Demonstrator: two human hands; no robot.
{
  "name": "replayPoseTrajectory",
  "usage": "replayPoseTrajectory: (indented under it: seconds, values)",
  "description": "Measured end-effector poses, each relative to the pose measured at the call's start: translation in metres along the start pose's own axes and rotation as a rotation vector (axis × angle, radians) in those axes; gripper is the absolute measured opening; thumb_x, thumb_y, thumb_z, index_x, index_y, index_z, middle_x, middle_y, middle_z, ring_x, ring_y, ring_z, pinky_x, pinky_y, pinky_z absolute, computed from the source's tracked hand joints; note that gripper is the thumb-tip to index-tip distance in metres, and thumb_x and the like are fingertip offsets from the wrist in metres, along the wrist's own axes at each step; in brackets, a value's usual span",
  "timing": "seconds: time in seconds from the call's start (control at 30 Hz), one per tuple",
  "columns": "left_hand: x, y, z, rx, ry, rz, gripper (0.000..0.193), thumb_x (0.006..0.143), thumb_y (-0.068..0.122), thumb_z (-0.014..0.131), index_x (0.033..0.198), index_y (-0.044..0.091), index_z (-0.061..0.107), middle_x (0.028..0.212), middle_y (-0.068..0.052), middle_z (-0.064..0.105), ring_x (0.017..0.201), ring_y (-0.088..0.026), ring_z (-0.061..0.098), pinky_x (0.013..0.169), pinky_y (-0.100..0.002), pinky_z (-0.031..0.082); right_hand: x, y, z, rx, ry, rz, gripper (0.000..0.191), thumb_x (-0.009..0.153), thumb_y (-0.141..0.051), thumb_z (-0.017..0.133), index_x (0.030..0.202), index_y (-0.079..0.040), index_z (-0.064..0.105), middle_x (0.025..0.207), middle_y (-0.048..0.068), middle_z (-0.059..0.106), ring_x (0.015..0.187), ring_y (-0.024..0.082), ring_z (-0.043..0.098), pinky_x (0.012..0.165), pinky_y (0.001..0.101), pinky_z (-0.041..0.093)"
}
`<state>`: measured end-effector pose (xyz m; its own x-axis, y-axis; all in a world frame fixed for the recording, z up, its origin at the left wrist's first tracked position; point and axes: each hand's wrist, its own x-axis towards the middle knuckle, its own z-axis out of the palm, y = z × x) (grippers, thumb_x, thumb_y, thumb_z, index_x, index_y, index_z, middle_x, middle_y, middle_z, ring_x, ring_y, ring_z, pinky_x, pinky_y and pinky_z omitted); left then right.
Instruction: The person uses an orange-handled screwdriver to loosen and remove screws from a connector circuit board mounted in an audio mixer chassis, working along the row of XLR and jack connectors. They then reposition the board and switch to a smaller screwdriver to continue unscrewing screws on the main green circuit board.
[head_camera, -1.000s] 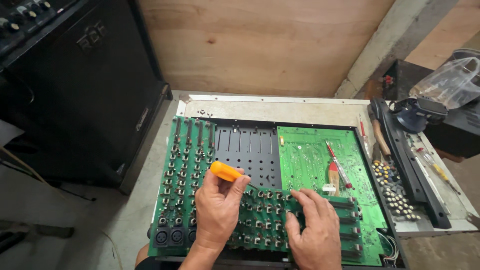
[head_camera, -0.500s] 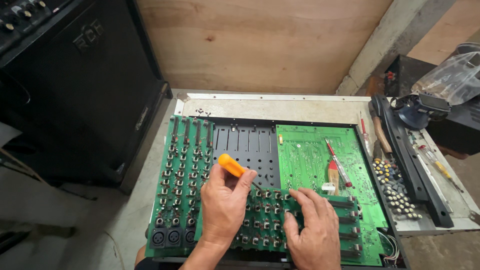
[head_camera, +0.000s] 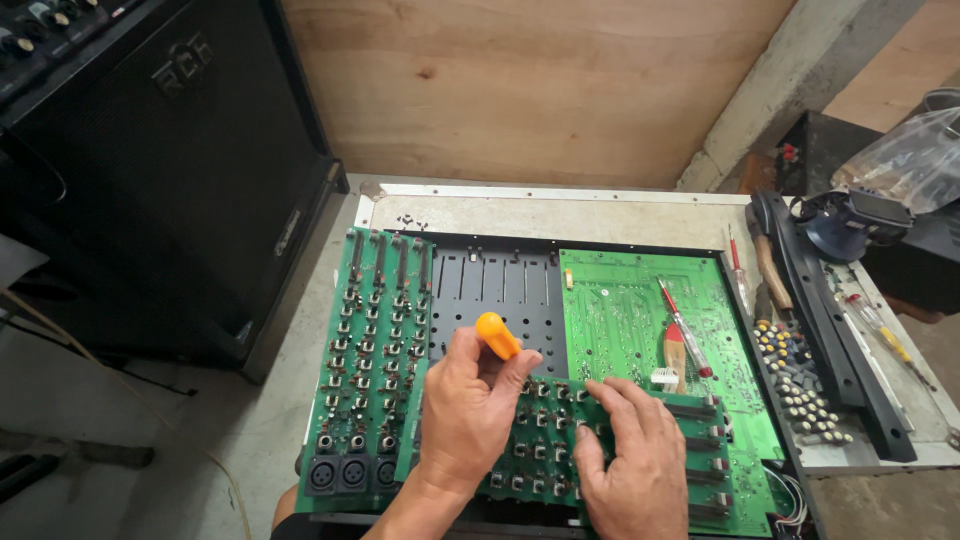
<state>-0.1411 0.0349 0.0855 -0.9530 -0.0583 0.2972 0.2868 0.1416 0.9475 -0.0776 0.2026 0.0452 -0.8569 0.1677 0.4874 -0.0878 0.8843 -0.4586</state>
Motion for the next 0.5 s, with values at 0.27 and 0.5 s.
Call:
replayPoseTrajectory:
  seconds: [0.27,0.5]
  values:
    - [-0.0002,0.0009,0.0024,0.013,-0.022,0.078,0.029,0.088,0.02,0.081,0.096,0.002,0.061,0.08,-0.008,0.077,0.069,-0.015,0.077,0.062,-0.028,0.06,-0.0001,-0.0009,-0.001,-0.012,0.017,-0.014,0.049,0.075,-0.019,0.073,0.124,-0.016,0.066,0.129,0.008,0.063,0.122,0.033,0.057,0.107,0.0492,0.04]
    - [-0.009,0.0015,0.0088,-0.208,0.158,-0.059,0.019,0.089,0.011,0.078,0.099,0.001,0.066,0.084,-0.002,0.075,0.073,-0.005,0.068,0.065,-0.023,0.056,0.0011,0.0034,-0.0077,0.005,0.014,-0.027,0.049,0.075,-0.018,0.073,0.124,-0.015,0.065,0.128,0.008,0.063,0.121,0.034,0.058,0.108,0.05,0.039]
